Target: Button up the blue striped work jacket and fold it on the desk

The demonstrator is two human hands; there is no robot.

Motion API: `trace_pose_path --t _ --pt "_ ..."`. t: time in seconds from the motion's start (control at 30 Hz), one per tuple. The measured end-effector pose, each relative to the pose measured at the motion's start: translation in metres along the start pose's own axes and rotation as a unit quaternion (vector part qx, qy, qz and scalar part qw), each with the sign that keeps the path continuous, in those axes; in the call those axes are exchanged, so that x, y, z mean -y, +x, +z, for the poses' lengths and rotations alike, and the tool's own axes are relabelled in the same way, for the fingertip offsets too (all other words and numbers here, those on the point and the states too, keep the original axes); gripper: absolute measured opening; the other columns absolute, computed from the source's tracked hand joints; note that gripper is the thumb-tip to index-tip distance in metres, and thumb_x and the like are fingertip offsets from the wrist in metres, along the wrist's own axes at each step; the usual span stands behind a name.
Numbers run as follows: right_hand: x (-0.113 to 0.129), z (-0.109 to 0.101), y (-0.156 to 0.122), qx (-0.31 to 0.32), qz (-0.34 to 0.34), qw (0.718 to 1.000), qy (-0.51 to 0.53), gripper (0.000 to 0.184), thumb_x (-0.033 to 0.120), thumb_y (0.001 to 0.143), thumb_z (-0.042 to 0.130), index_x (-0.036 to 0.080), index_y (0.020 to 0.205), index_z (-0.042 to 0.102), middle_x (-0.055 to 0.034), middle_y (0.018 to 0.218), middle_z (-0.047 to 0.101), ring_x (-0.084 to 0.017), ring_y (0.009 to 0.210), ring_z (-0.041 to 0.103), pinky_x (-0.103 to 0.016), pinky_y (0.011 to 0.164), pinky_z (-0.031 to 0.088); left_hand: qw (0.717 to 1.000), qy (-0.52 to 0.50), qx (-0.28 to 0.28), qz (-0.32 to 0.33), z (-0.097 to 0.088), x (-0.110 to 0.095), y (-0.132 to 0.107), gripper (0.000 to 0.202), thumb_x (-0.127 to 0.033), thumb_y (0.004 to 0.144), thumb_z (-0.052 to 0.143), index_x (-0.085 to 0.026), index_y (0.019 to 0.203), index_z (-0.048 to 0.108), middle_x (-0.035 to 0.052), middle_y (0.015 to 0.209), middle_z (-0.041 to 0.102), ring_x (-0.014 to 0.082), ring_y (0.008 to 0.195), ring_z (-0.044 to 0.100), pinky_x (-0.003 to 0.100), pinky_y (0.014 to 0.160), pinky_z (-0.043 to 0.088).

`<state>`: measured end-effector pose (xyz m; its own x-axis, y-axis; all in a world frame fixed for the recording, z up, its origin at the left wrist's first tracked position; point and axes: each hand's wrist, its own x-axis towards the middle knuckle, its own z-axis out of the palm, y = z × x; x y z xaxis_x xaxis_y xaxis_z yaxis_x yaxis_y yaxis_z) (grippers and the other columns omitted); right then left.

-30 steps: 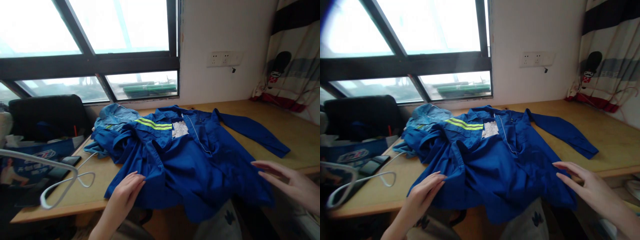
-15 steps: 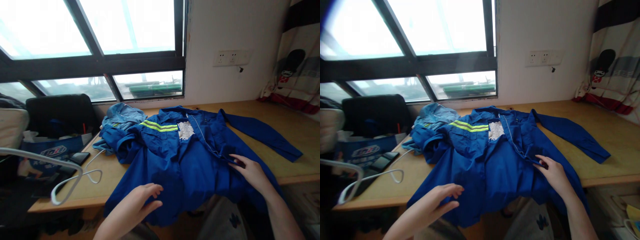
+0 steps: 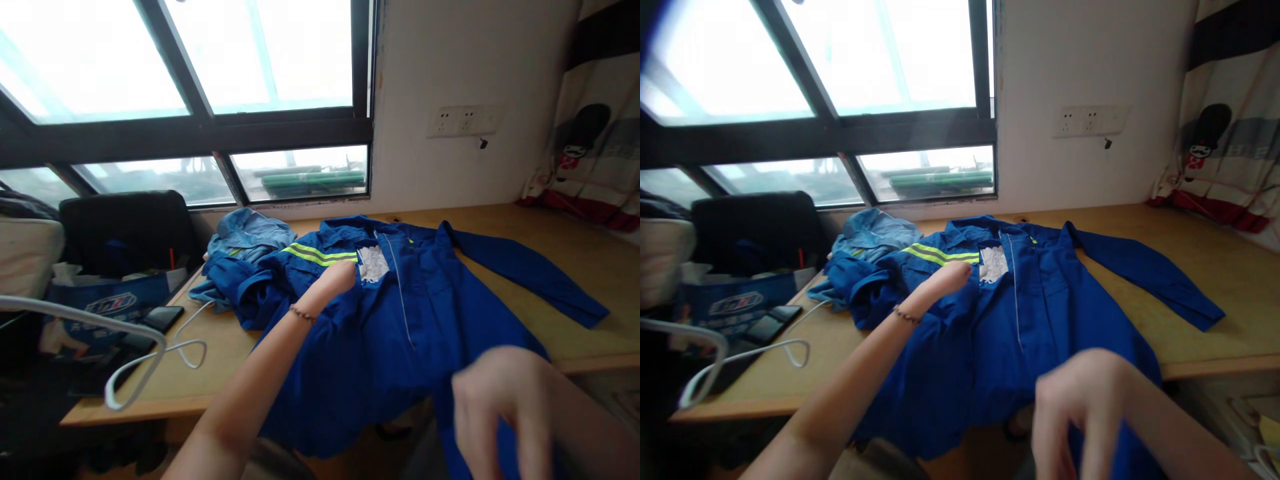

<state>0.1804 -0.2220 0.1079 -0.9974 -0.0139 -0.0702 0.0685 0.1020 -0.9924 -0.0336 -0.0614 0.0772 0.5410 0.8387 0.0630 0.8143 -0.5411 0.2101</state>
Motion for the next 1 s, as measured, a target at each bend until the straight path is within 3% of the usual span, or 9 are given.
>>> trace_pose_path --t 0.07,0.1,0.17,0.23,0.47,0.67,0.8,0.9,1.0 --pt "-0.001 -0.051 -0.007 -0.300 0.094 0.949 -0.014 0.035 0.048 0.064 0.063 0.016 0.079 0.063 -0.0029 0.071 0.063 -0.015 0.070 0.060 -0.022 0.062 0.048 1.000 -0.004 -0.024 -0.006 0.016 -0.003 0.029 0.027 -0.011 0.083 0.032 0.000 0.083 0.057 0.0158 0.086 0.059 0.0173 0.084 0.057 0.025 0.074 0.041" --pt "-0.005 -0.077 -0.012 -0.477 0.109 0.871 -0.030 0.034 0.046 0.068 0.060 0.016 0.084 0.062 -0.0037 0.076 0.064 -0.015 0.074 0.060 -0.024 0.064 0.048 0.999 -0.008 -0.037 -0.008 0.023 -0.004 0.039 0.025 -0.009 0.082 0.033 0.000 0.085 0.056 0.0171 0.090 0.059 0.0171 0.086 0.057 0.025 0.075 0.040" --pt "-0.020 -0.123 -0.021 -0.753 0.148 0.636 -0.075 0.029 0.040 0.073 0.056 0.016 0.088 0.061 -0.0048 0.078 0.064 -0.015 0.075 0.059 -0.024 0.065 0.048 0.998 -0.014 -0.062 -0.008 0.039 -0.005 0.051 0.023 -0.008 0.081 0.035 -0.002 0.090 0.055 0.0182 0.097 0.056 0.0174 0.092 0.054 0.025 0.080 0.039" --pt "-0.038 -0.156 -0.028 -0.794 0.174 0.575 -0.090 0.026 0.033 0.071 0.058 0.014 0.089 0.060 -0.0071 0.075 0.064 -0.018 0.075 0.059 -0.027 0.063 0.048 0.996 -0.026 -0.091 -0.004 0.053 0.000 0.056 0.022 -0.009 0.081 0.037 -0.006 0.093 0.055 0.0166 0.101 0.055 0.0178 0.097 0.051 0.027 0.084 0.037" --pt "-0.074 -0.213 -0.004 -0.814 0.183 0.526 -0.163 0.035 0.018 0.067 0.055 0.009 0.101 0.056 -0.0097 0.086 0.064 -0.023 0.086 0.057 -0.030 0.072 0.046 0.965 -0.161 -0.200 -0.054 0.081 0.034 0.075 0.021 -0.018 0.070 0.057 -0.012 0.089 0.058 0.0102 0.093 0.055 0.0201 0.090 0.049 0.032 0.083 0.038" --pt "-0.103 -0.233 0.082 -0.660 0.121 0.657 -0.343 0.038 0.011 0.061 0.056 0.016 0.099 0.062 -0.0063 0.088 0.063 -0.019 0.084 0.056 -0.027 0.077 0.042 0.912 -0.321 -0.212 -0.144 0.088 0.048 0.088 0.005 -0.011 0.064 0.054 -0.014 0.061 0.056 0.0075 0.072 0.056 0.0209 0.076 0.053 0.032 0.073 0.038" --pt "-0.124 -0.224 0.088 -0.673 0.094 0.645 -0.349 0.034 0.017 0.073 0.048 0.016 0.106 0.058 -0.0066 0.090 0.060 -0.016 0.080 0.054 -0.027 0.076 0.042 0.884 -0.371 -0.233 -0.161 0.087 0.050 0.090 0.005 -0.010 0.062 0.055 -0.014 0.059 0.054 0.0069 0.067 0.057 0.0207 0.073 0.054 0.030 0.069 0.039" --pt "-0.131 -0.219 0.080 -0.679 0.081 0.628 -0.373 0.030 0.021 0.077 0.047 0.016 0.104 0.059 -0.0062 0.088 0.059 -0.016 0.078 0.053 -0.026 0.074 0.042 0.841 -0.454 -0.249 -0.156 0.082 0.051 0.092 0.006 -0.015 0.064 0.057 -0.014 0.071 0.057 0.0051 0.069 0.060 0.0170 0.070 0.056 0.026 0.065 0.042" --pt "-0.132 -0.216 0.080 -0.658 0.094 0.619 -0.418 0.029 0.018 0.074 0.048 0.018 0.101 0.060 -0.0046 0.082 0.058 -0.015 0.072 0.053 -0.025 0.069 0.042 0.728 -0.618 -0.243 -0.169 0.077 0.056 0.093 0.018 -0.030 0.071 0.055 -0.014 0.079 0.054 0.0034 0.068 0.058 0.0123 0.060 0.056 0.023 0.059 0.044"
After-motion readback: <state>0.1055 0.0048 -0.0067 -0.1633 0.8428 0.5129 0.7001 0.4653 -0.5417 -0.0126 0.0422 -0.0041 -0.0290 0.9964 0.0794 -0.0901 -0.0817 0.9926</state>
